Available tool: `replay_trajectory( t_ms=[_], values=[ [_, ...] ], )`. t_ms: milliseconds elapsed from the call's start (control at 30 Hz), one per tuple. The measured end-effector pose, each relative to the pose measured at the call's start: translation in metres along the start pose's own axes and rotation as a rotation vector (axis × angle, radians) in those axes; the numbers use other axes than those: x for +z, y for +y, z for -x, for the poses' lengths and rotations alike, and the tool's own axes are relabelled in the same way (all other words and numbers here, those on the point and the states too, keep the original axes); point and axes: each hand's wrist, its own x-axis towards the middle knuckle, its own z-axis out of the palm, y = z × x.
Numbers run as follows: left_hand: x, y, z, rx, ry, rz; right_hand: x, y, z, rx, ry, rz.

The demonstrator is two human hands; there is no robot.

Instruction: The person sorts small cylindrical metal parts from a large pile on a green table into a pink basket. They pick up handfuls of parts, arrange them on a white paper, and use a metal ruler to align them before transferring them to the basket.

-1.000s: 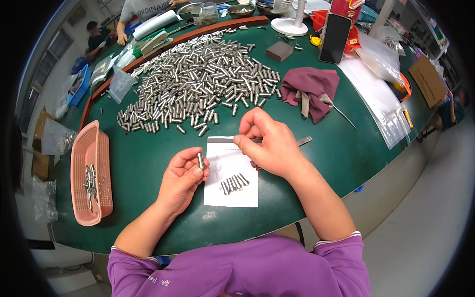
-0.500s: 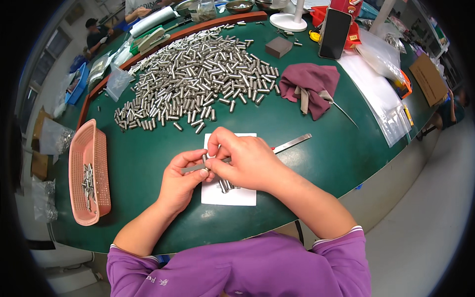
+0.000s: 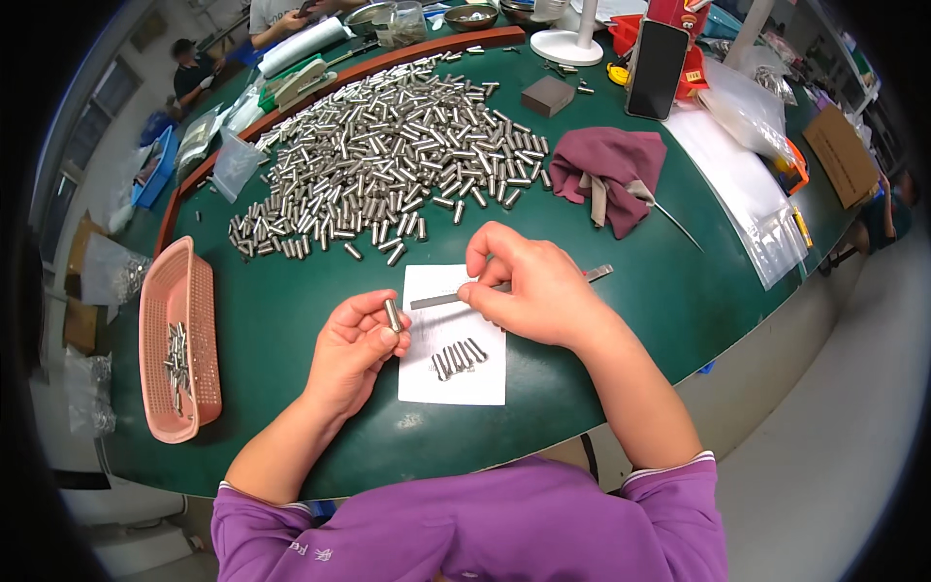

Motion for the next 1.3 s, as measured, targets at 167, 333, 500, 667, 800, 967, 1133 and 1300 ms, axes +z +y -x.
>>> replay_trajectory(
  t_ms=[167, 333, 500, 667, 800, 967, 1133, 1300],
  values=[
    [0.001, -0.001, -0.001, -0.009, -0.01, -0.002, 0.015, -0.009, -0.001, -0.116, -0.022, -0.076],
    [0.01, -0.003, -0.001, -0.029, 0.031, -0.147, 0.032, -0.012, -0.001, -0.247, 0.008, 0.037],
    [0.012, -0.001, 0.001, -0.007, 0.043, -0.123, 0.018, -0.006, 0.0, -0.135, -0.011, 0.004],
    [0.004, -0.003, 0.0, 0.023, -0.013, -0.076, 0.017, -0.007, -0.004, -0.157, 0.001, 0.015],
    [0.0, 0.001, 0.0, 0.031, 0.007, -0.052, -0.002, -0.004, 0.0, 0.038, -0.015, -0.176],
    [0.007, 0.001, -0.001, -0.012, 0.034, -0.079, 0.023, -0.009, -0.002, -0.143, -0.017, -0.06],
    [0.013, -0.003, -0.001, 0.013, 0.067, -0.157, 0.026, -0.011, -0.003, -0.206, -0.03, 0.071],
    [0.003, 0.003, -0.001, 0.038, 0.072, -0.097, -0.006, -0.007, 0.002, 0.075, -0.026, -0.091]
  ],
)
